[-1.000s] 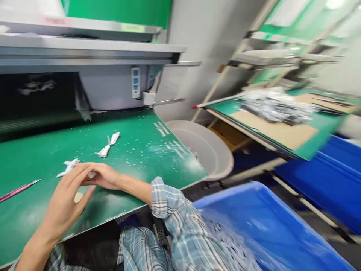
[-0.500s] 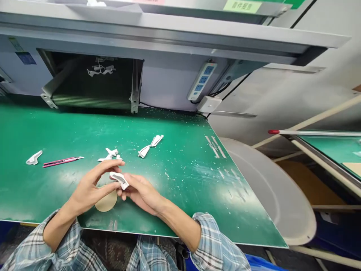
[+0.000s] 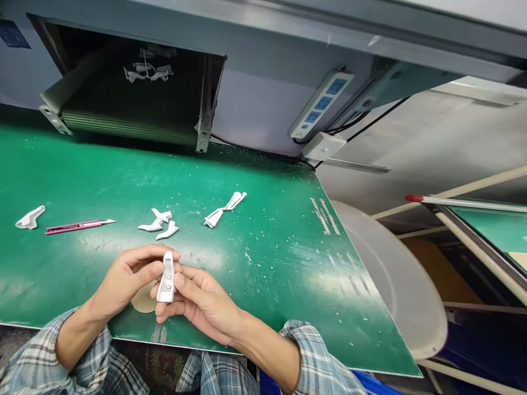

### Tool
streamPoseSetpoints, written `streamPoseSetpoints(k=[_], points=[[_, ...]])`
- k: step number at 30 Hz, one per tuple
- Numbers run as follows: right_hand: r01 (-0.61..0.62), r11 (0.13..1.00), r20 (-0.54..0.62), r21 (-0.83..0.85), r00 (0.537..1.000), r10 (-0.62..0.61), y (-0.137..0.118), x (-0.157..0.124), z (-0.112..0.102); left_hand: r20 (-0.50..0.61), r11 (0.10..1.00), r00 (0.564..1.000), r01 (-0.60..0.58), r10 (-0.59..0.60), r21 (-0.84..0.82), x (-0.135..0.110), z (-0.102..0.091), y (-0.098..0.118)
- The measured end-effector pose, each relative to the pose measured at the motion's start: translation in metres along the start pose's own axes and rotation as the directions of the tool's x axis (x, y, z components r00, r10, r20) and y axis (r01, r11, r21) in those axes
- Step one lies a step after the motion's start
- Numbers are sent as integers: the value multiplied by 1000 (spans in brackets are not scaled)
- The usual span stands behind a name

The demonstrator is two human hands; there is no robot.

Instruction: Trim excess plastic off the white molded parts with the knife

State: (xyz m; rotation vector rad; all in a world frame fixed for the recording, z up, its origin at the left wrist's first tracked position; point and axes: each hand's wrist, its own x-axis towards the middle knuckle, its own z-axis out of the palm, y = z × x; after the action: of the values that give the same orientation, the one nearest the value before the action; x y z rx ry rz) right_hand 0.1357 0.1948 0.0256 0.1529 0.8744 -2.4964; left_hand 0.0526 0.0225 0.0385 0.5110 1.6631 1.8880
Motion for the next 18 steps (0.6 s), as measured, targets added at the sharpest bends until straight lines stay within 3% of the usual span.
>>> streamPoseSetpoints(k=[18], points=[[-24, 999, 57, 27, 998, 23, 1, 0, -2, -13, 999, 999, 30, -30, -10, -2, -2, -4]])
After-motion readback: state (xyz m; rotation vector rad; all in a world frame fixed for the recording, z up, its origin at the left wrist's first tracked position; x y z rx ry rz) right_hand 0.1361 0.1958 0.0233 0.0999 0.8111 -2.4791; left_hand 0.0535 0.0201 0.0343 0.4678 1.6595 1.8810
